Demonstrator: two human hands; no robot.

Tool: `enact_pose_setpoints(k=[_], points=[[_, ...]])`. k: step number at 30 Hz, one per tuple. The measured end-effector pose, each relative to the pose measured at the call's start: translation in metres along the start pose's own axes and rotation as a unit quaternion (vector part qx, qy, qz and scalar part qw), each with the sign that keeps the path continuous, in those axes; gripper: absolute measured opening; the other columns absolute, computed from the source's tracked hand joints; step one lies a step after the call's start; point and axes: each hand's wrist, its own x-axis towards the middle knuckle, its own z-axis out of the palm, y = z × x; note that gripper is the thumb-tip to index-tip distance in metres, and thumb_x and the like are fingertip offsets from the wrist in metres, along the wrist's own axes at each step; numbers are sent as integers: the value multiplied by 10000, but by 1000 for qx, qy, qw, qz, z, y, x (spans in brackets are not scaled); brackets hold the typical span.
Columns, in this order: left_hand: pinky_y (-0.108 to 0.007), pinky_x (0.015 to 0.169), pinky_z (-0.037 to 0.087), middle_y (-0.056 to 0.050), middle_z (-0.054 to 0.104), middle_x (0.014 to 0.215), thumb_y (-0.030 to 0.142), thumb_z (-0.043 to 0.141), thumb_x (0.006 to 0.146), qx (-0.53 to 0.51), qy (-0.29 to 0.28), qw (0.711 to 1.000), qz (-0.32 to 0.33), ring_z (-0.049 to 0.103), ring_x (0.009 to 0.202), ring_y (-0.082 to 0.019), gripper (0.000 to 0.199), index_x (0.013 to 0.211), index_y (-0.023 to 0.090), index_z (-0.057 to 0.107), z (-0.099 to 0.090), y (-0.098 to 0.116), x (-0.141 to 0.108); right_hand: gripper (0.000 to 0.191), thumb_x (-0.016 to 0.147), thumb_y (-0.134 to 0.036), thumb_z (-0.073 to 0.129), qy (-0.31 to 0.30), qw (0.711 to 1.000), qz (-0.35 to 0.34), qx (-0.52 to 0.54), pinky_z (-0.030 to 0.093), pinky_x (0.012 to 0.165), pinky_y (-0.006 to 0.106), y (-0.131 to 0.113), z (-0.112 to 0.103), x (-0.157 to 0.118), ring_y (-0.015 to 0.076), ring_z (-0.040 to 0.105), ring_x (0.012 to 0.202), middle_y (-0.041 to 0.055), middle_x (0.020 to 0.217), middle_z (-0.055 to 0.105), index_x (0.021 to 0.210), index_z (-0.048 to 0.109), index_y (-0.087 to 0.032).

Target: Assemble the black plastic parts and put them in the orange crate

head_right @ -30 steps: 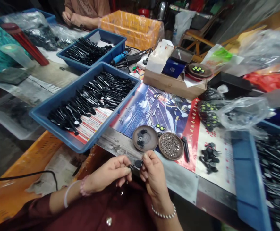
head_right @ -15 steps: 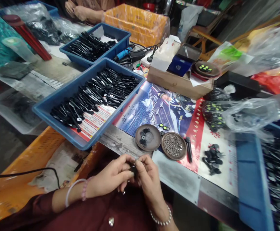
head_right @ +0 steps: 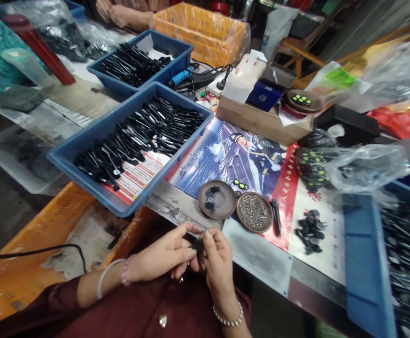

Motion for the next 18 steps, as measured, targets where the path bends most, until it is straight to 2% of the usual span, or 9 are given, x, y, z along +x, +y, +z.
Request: enact_pose_setpoints(k=[4,7,10,12,14,15,17,18], points=[[-129,376,368,39,627,670,234,543,880,-12,23,1000,9,457,371,-39,363,1206,174,396,2,-2,0,341,848,-491,683,6,999,-45,-9,233,319,118,6,7,-2,27,263,325,-120,441,343,768,514,-205],[-131,379,362,33,633,677,226,539,884,-9,24,1000,16,467,387,-42,352,1203,170,401,4,-2,2,340,860,-507,661,12,999,-41,-33,243,332,131,5,7,-2,35,284,331,-114,452,356,783,521,-207],[-133,379,355,23,649,701,258,569,879,-18,19,1000,16,476,393,-39,352,1185,168,421,3,-1,5,367,865,-553,626,-12,993,-30,-113,269,352,161,-7,-4,2,52,326,337,-96,460,399,795,547,-201],[-138,380,357,4,671,732,292,593,870,-32,21,999,15,483,394,-37,350,1159,161,445,2,0,7,390,884,-577,574,-5,973,-76,-216,332,400,194,-23,-20,9,84,415,388,-57,507,475,829,589,-191],[-143,382,362,-22,694,768,323,614,858,-44,27,999,16,492,399,-37,330,1105,151,477,1,1,7,390,912,-564,516,54,925,-153,-344,420,497,245,-44,-43,22,138,529,501,-3,613,568,898,621,-188],[-146,386,368,-32,701,777,335,624,850,-49,31,998,17,495,402,-38,316,1067,147,491,1,2,6,372,919,-540,501,96,886,-186,-414,448,548,276,-55,-55,30,166,569,563,26,683,611,916,622,-188],[-148,389,372,-43,707,779,347,643,832,-60,35,997,15,492,406,-37,294,992,145,501,0,2,5,320,897,-455,526,142,779,-217,-571,478,672,341,-73,-77,49,237,633,739,97,866,679,998,636,-172],[-148,388,369,-46,707,778,348,650,825,-64,36,997,14,489,406,-36,289,966,146,499,0,2,4,303,892,-388,518,133,721,-204,-648,475,703,359,-80,-86,58,264,639,812,133,951,683,1046,630,-153]])
